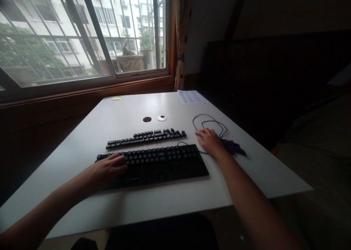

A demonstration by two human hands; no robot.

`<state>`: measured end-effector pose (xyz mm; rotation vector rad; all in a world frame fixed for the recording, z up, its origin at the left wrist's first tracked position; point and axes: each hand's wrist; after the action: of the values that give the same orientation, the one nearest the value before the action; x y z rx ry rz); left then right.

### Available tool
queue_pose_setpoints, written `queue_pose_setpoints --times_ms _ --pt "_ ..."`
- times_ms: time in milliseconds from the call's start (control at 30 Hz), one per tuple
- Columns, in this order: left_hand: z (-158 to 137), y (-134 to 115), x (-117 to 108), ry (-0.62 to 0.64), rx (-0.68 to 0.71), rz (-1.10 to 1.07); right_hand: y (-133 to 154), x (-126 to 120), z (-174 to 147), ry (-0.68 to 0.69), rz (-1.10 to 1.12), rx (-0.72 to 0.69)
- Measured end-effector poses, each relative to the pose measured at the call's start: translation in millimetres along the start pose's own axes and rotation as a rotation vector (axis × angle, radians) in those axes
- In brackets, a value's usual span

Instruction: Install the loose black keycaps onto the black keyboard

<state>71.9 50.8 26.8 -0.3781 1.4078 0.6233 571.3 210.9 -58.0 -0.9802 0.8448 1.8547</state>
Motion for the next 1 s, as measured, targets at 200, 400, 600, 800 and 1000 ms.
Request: queue_pose_setpoints --times_ms 200,400,600,800,1000 --pt "1 -3 -4 -0.002 -0.044 -0.040 0 0 0 0.004 -0.003 0.004" --pt "-5 1 0 -0.021 -0.084 -0.180 -1 1 0 0.001 -0.004 -0.005" --pt "-19 3 -3 -0.111 -0.211 -0.262 -1 1 0 0.002 -0.009 -0.002" --pt "-19 2 -5 -0.191 -0.142 -0.195 -2 1 0 0.002 -0.004 0.004" --pt "-13 1 7 -0.197 -0.074 -0.095 -2 1 0 0.008 0.001 0.006"
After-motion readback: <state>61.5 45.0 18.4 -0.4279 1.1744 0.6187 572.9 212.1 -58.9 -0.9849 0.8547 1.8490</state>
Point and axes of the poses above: each hand's wrist, its own z-axis towards the middle knuckle, its own x-axis out of the palm, y = z × x, and after that the axes turned 3 degrees about z, right-handed
